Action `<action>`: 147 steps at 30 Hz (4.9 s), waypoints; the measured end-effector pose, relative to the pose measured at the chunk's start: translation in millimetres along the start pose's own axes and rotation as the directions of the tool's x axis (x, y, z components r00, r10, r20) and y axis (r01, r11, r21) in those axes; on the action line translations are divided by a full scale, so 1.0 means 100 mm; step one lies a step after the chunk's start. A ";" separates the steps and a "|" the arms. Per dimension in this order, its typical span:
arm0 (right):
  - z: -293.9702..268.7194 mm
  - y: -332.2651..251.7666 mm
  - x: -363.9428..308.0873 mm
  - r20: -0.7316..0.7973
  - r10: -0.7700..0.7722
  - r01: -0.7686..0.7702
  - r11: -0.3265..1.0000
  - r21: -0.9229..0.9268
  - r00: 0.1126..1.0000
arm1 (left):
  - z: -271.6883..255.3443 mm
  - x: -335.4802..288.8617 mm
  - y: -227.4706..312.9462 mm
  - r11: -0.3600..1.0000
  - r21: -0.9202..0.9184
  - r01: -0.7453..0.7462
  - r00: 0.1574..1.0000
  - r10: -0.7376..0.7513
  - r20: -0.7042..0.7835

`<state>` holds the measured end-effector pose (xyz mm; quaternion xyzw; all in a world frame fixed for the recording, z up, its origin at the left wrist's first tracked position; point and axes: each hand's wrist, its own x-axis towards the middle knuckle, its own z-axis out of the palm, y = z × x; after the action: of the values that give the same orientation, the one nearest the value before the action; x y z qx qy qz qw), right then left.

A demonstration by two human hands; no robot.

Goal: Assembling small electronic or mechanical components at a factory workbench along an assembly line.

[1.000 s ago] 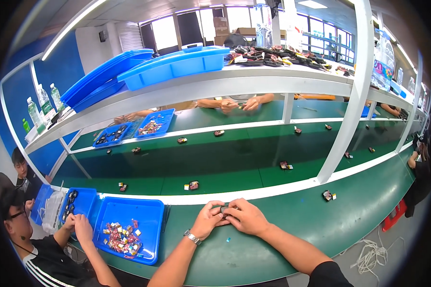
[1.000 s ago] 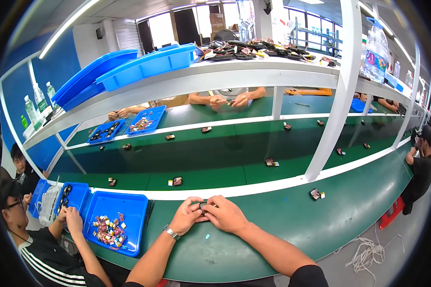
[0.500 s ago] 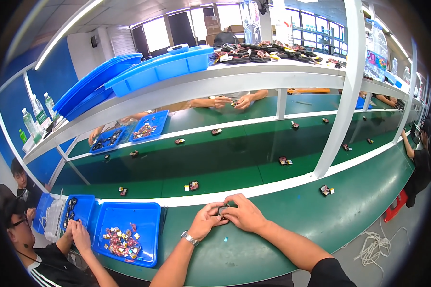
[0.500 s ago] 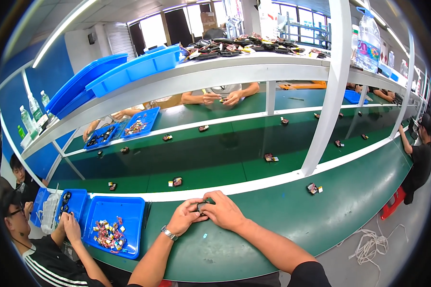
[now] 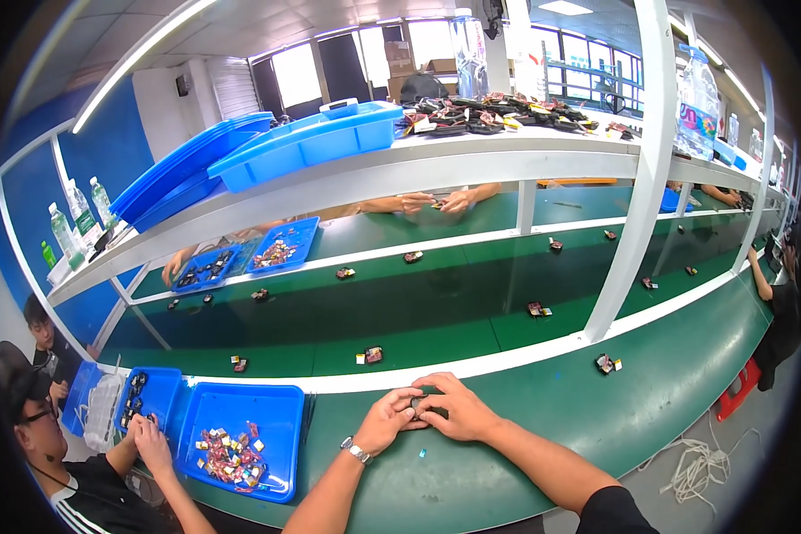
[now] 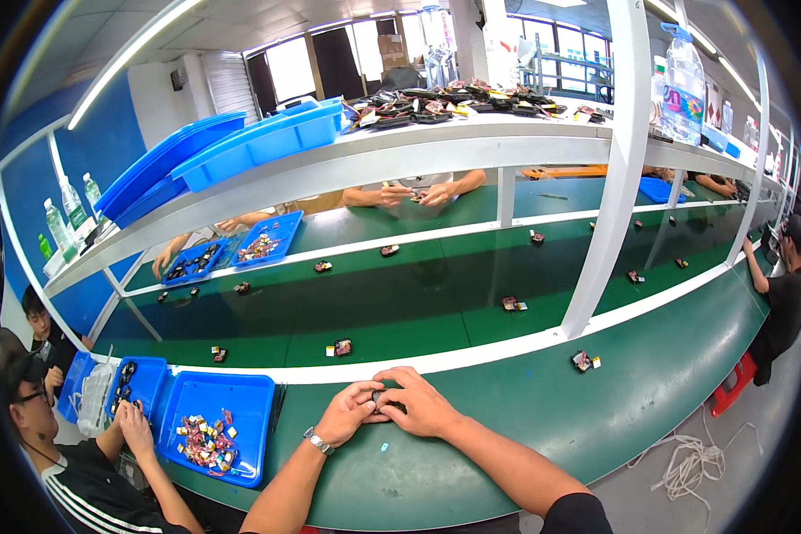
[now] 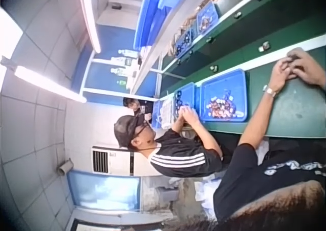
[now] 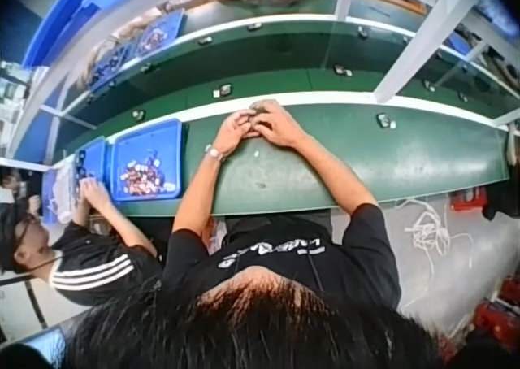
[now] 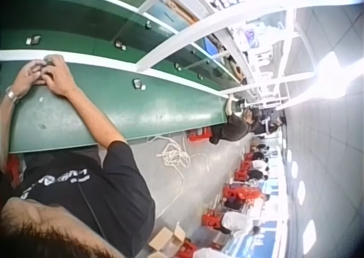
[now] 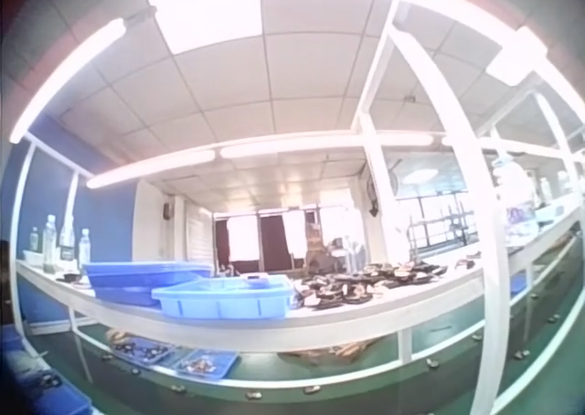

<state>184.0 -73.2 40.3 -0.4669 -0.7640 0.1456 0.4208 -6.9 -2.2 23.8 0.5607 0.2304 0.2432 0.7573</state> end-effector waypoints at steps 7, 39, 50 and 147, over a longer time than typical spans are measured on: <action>0.10 -0.01 -0.03 -0.106 0.001 -0.006 0.999 -0.050 0.994 | -0.04 0.02 -0.07 0.999 -0.029 -0.045 0.999 0.045 -0.012; 0.30 -0.06 -0.03 -0.303 0.087 -0.089 0.996 0.007 0.949 | -0.09 0.04 -0.12 0.991 -0.086 -0.105 0.994 0.101 -0.053; 0.35 -0.04 -0.08 -0.281 0.168 -0.143 0.984 0.108 0.945 | -0.11 0.03 -0.15 0.977 -0.193 -0.087 0.996 0.082 -0.034; -0.01 0.36 0.25 -0.366 -0.061 -0.075 0.936 -0.345 0.929 | 0.04 0.05 -0.09 0.989 -0.060 -0.134 0.976 0.121 -0.180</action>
<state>200.6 -34.1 31.6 -0.5566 -0.6826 -0.0831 0.4661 0.2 -4.7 15.8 0.5229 0.2510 0.3481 0.7365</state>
